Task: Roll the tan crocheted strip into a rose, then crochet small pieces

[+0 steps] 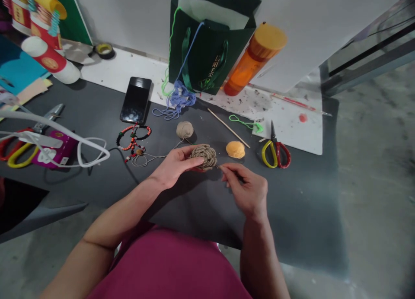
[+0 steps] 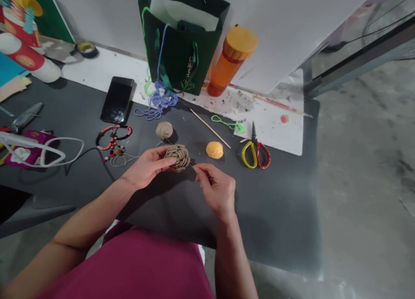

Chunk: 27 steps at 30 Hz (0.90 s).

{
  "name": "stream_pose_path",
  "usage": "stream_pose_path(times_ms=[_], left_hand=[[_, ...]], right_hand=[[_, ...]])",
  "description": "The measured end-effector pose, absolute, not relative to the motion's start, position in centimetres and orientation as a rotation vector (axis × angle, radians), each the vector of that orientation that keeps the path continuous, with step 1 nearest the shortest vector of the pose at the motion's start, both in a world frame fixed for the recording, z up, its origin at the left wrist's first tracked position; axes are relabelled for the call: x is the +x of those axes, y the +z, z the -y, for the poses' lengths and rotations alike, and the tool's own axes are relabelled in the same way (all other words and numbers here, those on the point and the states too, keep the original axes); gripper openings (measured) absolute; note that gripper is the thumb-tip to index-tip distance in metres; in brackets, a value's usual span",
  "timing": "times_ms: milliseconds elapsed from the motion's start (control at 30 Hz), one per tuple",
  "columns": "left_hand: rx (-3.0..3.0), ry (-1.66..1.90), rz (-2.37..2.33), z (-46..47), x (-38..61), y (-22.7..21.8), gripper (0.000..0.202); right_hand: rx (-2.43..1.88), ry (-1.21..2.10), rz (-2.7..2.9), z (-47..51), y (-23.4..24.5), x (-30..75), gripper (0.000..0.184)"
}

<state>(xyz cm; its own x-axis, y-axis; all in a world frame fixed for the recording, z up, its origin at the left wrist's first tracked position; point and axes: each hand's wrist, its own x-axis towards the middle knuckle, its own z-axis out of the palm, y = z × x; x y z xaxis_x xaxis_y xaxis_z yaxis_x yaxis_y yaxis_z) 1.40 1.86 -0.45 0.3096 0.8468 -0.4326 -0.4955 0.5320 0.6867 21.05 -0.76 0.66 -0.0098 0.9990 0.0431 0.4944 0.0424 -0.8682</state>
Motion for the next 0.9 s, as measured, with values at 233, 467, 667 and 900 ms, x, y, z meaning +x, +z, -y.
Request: stream_pose_path(times_ms=[233,467,667,900], left_hand=[[0.466,0.904,-0.853,-1.8,1.3,-0.3,0.044],[0.459,0.92,-0.848,-1.8,1.4,-0.3,0.042],[0.461,0.901,-0.84,-1.7,1.6,-0.3,0.041],[0.483,0.922,-0.851,-1.6,2.0,-0.7,0.04]], right_hand=[[-1.527,0.839,1.642,0.5,1.1,21.2,0.014],[-1.543,0.843,1.613,0.9,1.0,20.8,0.014],[-1.548,0.909,1.564,0.9,1.2,20.6,0.015],[-1.586,0.919,1.505,0.7,1.1,19.6,0.017]])
